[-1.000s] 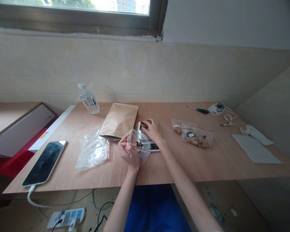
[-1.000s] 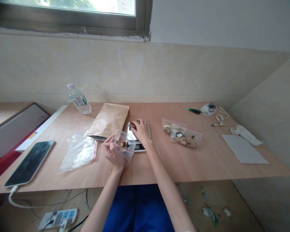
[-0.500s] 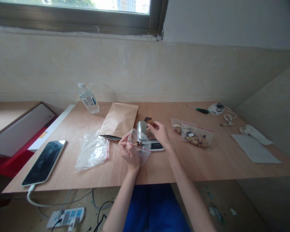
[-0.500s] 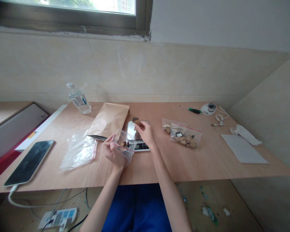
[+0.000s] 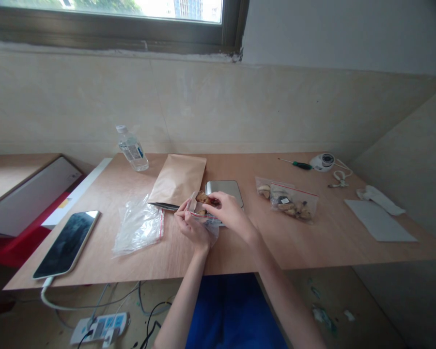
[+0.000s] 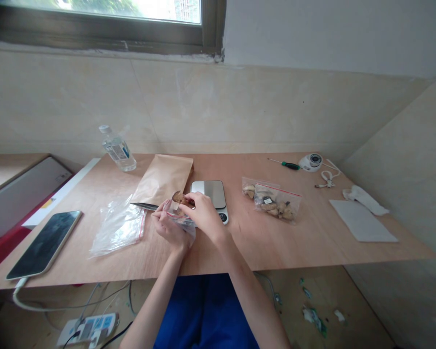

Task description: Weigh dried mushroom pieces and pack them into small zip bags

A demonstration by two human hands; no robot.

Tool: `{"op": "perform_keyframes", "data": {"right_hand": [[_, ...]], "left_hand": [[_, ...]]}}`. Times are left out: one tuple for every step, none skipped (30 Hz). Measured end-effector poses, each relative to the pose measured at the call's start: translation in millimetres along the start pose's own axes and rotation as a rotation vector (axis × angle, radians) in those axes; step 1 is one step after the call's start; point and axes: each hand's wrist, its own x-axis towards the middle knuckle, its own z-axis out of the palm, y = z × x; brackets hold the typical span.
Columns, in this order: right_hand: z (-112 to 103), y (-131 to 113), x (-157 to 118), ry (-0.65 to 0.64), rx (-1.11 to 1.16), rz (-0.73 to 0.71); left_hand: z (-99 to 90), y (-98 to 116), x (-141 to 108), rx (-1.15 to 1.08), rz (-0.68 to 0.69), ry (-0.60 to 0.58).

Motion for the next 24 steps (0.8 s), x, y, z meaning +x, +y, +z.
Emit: {"op": "perform_keyframes", "data": {"right_hand": [[0.3, -1.4, -1.0, -0.005, 0.001, -0.008], [-0.1, -3.4, -2.1, -0.023, 0.017, -0.013], [-1.4, -5.8, -3.4, -0.049, 0.04, -0.019], [-3.4, -8.7, -4.9, -0.074, 0.062, -0.029], [-6.0, -11.7, -6.7, -0.089, 0.078, -0.046], [-8.8, -14.6, -8.8, -0.086, 0.086, -0.069], [-11.6, -17.1, -11.3, -0.063, 0.087, -0.095], [-13.9, -18.8, -14.2, -0.022, 0.083, -0.117], [-15.4, -19.7, -17.6, 0.026, 0.077, -0.128], [-16.0, -19.6, -21.4, 0.065, 0.076, -0.128], [-15.5, -18.7, -25.6, 0.089, 0.085, -0.117], [-14.2, -17.1, -30.1, 0.095, 0.103, -0.102], [-12.1, -15.0, -34.8, 0.088, 0.126, -0.088], [-9.6, -12.7, -39.6, 0.078, 0.148, -0.078], [-6.9, -10.3, -44.2, 0.077, 0.164, -0.071], [-4.1, -8.0, -48.4, 0.086, 0.172, -0.061], [-1.4, -5.7, -52.0, 0.098, 0.177, -0.042], [1.1, -3.5, -54.9, 0.107, 0.186, -0.013], [3.3, -1.5, -57.0, 0.113, 0.204, 0.023], [5.2, 0.2, -58.2, 0.118, 0.234, 0.063], [6.8, 1.6, -58.6, 0.124, 0.277, 0.096], [7.8, 2.4, -58.5, 0.134, 0.329, 0.117], [8.1, 2.7, -58.1, 0.149, 0.383, 0.123], [7.7, 2.4, -57.7, 0.168, 0.431, 0.117]], "left_hand": [[2.5, 3.0, -1.1, -0.057, -0.049, 0.036], [4.9, 6.4, -2.3, -0.115, -0.104, 0.073], [6.8, 10.0, -3.3, -0.163, -0.149, 0.103], [8.2, 13.3, -4.0, -0.194, -0.174, 0.113], [9.0, 16.1, -4.4, -0.208, -0.186, 0.115], [9.1, 18.2, -4.3, -0.208, -0.187, 0.119], [8.8, 19.6, -3.9, -0.198, -0.182, 0.126], [8.2, 20.7, -3.1, -0.184, -0.173, 0.138], [7.5, 21.6, -2.2, -0.17, -0.162, 0.152], [6.8, 22.6, -1.3, -0.162, -0.152, 0.166], [6.4, 24.1, -0.6, -0.161, -0.146, 0.176], [6.2, 26.1, 0.0, -0.165, -0.143, 0.185], [6.3, 28.9, 0.2, -0.168, -0.144, 0.187], [6.6, 32.3, 0.1, -0.168, -0.145, 0.189], [7.1, 36.2, -0.4, -0.161, -0.148, 0.191], [7.6, 40.5, -1.2, -0.149, -0.151, 0.197], [8.0, 44.9, -2.5, -0.134, -0.152, 0.202], [8.2, 49.1, -4.2, -0.12, -0.148, 0.205], [8.1, 52.8, -6.3, -0.111, -0.137, 0.2], [7.7, 55.7, -8.7, -0.106, -0.12, 0.184], [6.8, 57.7, -11.3, -0.108, -0.097, 0.156], [5.4, 58.6, -14.0, -0.111, -0.067, 0.115], [3.6, 58.7, -16.4, -0.109, -0.031, 0.063], [1.5, 58.0, -18.3, -0.102, 0.009, 0.004]]}}
